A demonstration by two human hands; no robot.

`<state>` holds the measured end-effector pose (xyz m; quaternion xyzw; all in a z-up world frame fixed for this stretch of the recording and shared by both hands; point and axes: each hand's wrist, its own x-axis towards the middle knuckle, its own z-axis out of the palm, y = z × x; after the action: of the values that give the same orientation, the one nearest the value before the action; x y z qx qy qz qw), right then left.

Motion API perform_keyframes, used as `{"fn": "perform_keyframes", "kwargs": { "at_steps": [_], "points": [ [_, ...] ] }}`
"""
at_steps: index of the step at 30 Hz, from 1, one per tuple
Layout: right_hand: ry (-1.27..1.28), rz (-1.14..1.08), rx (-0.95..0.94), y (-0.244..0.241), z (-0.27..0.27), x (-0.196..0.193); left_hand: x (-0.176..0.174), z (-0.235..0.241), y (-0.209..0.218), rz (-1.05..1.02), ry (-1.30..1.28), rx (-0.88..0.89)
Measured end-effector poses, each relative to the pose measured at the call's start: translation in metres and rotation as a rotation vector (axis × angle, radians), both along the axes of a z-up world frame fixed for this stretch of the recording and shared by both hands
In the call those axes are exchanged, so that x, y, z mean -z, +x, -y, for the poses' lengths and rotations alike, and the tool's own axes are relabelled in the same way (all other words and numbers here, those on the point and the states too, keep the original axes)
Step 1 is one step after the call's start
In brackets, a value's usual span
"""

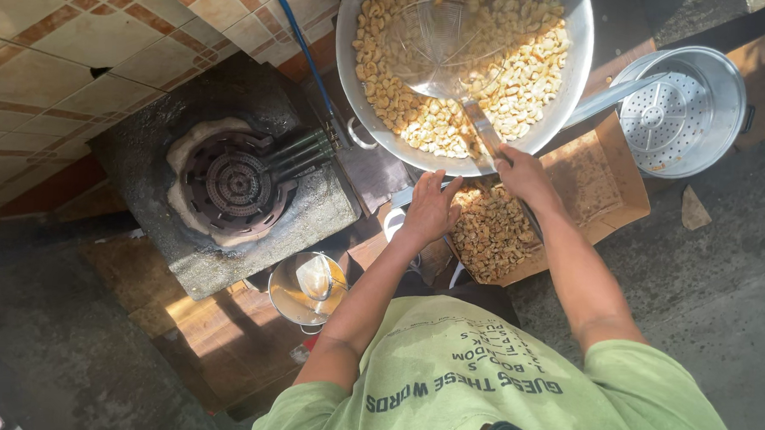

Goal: The person uses a mesh skimmer to scoop fried food from a large wok of hot oil and transfers it onto a cardboard tray. The person repeatedly scoops and drains the food, spreading it on the tray to cool.

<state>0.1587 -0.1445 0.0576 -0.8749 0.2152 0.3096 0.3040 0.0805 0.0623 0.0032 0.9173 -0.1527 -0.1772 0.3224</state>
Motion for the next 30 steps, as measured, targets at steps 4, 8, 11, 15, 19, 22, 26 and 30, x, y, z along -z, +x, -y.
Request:
{"fn": "perform_keyframes", "kwargs": {
  "at_steps": [4, 8, 11, 15, 19, 22, 26, 30],
  "points": [
    [-0.161, 0.056, -0.202, 0.005, -0.020, 0.011, 0.003, 0.006, -0.008, -0.017, 0.008, -0.008],
    [-0.124, -0.021, -0.219, 0.002, 0.003, 0.003, 0.004, 0.008, -0.020, -0.021, 0.008, -0.034],
    [-0.135, 0.028, -0.364, -0.021, 0.031, -0.001, 0.004, 0.008, -0.028, 0.006, 0.008, -0.081],
    [-0.155, 0.076, -0.449, -0.029, 0.034, 0.020, 0.004, 0.022, -0.036, 0.018, 0.019, -0.133],
    [-0.051, 0.174, -0.423, -0.004, 0.062, 0.022, 0.002, 0.059, -0.045, 0.073, -0.007, -0.189],
    [-0.143, 0.108, -0.519, -0.020, 0.109, 0.007, 0.001, 0.077, -0.070, 0.085, -0.022, -0.286],
    [-0.168, 0.094, -0.647, -0.034, 0.132, -0.003, -0.001, 0.111, -0.093, 0.043, -0.020, -0.366],
    [-0.157, 0.150, -0.637, -0.013, 0.113, -0.008, 0.000, 0.150, -0.106, 0.048, -0.071, -0.358]
  ]
}}
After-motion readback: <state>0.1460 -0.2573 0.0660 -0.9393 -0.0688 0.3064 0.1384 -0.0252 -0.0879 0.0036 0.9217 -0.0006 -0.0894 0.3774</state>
